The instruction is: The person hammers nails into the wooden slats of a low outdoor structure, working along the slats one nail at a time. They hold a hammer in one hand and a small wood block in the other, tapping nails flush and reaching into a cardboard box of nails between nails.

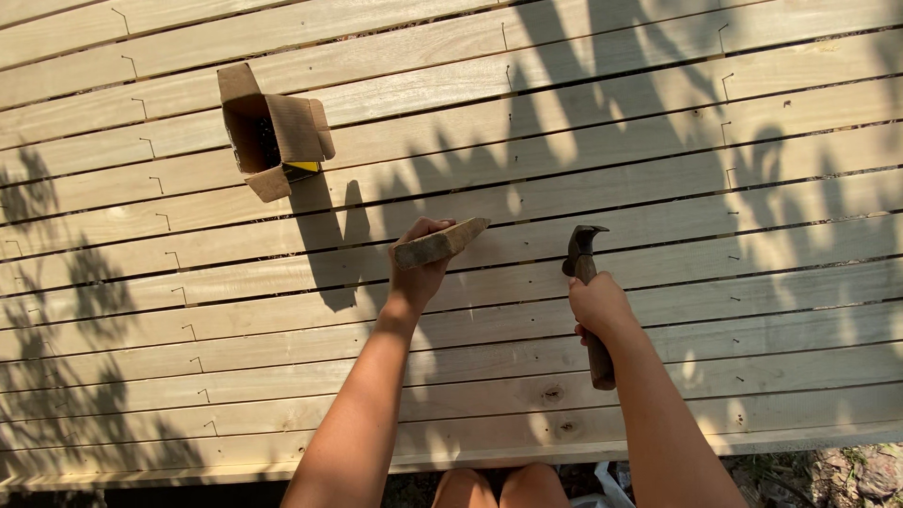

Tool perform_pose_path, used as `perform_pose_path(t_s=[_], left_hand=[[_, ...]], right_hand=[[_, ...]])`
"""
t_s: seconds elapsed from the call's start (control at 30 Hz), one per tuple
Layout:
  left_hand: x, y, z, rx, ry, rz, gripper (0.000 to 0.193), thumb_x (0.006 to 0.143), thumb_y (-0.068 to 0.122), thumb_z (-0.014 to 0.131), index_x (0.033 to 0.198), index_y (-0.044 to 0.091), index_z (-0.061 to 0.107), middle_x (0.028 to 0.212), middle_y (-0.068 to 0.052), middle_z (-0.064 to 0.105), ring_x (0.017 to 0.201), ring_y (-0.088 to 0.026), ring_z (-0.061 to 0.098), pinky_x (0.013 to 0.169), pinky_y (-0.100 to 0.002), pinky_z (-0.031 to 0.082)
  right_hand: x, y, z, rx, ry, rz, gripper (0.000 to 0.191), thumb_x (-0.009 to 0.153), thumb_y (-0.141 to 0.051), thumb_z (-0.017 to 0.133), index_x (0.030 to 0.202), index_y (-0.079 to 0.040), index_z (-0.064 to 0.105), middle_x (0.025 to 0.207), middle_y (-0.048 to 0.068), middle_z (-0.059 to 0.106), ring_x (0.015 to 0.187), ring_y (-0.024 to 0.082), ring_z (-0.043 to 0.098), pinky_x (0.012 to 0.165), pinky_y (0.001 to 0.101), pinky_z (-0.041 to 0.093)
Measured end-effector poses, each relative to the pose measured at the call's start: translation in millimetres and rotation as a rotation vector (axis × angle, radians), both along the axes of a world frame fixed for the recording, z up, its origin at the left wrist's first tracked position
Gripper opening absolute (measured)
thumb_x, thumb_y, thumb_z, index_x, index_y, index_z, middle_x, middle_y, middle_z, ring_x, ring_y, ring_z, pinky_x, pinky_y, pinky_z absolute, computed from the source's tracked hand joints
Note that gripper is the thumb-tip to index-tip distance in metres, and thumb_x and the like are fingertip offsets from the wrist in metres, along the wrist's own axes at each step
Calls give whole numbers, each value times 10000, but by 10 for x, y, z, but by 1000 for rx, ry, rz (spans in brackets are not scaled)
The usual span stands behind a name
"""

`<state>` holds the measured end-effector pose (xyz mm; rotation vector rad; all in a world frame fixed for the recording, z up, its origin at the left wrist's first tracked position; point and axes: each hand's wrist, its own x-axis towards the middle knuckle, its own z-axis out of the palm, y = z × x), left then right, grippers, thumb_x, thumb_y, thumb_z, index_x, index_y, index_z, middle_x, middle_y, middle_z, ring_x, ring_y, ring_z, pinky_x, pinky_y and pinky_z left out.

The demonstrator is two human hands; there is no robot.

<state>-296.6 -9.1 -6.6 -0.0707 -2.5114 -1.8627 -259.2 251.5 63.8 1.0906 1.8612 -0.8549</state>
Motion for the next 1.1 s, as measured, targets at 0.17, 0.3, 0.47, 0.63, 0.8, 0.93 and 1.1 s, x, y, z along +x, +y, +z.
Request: perform_pose_path(t_s=[0.17,0.3,0.47,0.63,0.8,0.93,1.1], left_hand=[[27,-42,-62,-74,16,-79,231,874,-39,789,1049,65,680,1121,-80,787,1074,-188,772,897,-291,652],[68,-89,-79,-75,64,-43,270,815,-29,813,1013,45,644,1103,-98,772,1114,-220,746,912,-305,638],[-53,-70,-84,-123,-2,-73,231,849,34,820,1025,73,676,1032,-71,787,975,-217,782,823,-310,632],[-101,76,-94,-214,64,-107,273,828,23,815,1041,97,662,1014,-63,777,926,-254,770,770,-330,625],[-68,156,-140,-275,40,-105,326,809,-45,706,1089,109,639,1034,-67,774,879,-273,769,703,-349,629],[-97,134,-155,-332,111,-116,295,854,0,763,1090,126,640,981,-67,763,903,-302,758,743,-364,624],[-91,112,-156,-274,160,-118,281,859,5,747,1087,114,624,1019,-69,769,914,-300,762,764,-357,632]], right_hand=[[-3,-3,26,1,-19,24,422,1064,-338,491,1238,47,479,829,153,632,556,217,606,498,408,549],[-32,1,54,-3,-19,24,423,1060,-334,497,1233,52,484,835,153,631,555,222,603,499,411,542],[24,42,6,-6,-7,33,424,1062,-351,491,1227,40,486,818,145,628,550,209,604,500,410,553],[167,142,-111,-40,60,-28,387,1048,-359,516,1186,2,504,763,112,584,527,204,576,481,411,530],[276,241,-113,-80,74,-111,408,1036,-404,550,1082,1,535,695,93,555,504,200,541,471,404,513],[402,156,147,-75,145,-74,451,1022,-442,569,1004,8,577,661,72,562,491,178,554,469,378,501],[663,-94,845,-275,657,-62,349,1006,-387,573,1012,-38,575,610,38,565,461,123,550,432,300,458]])
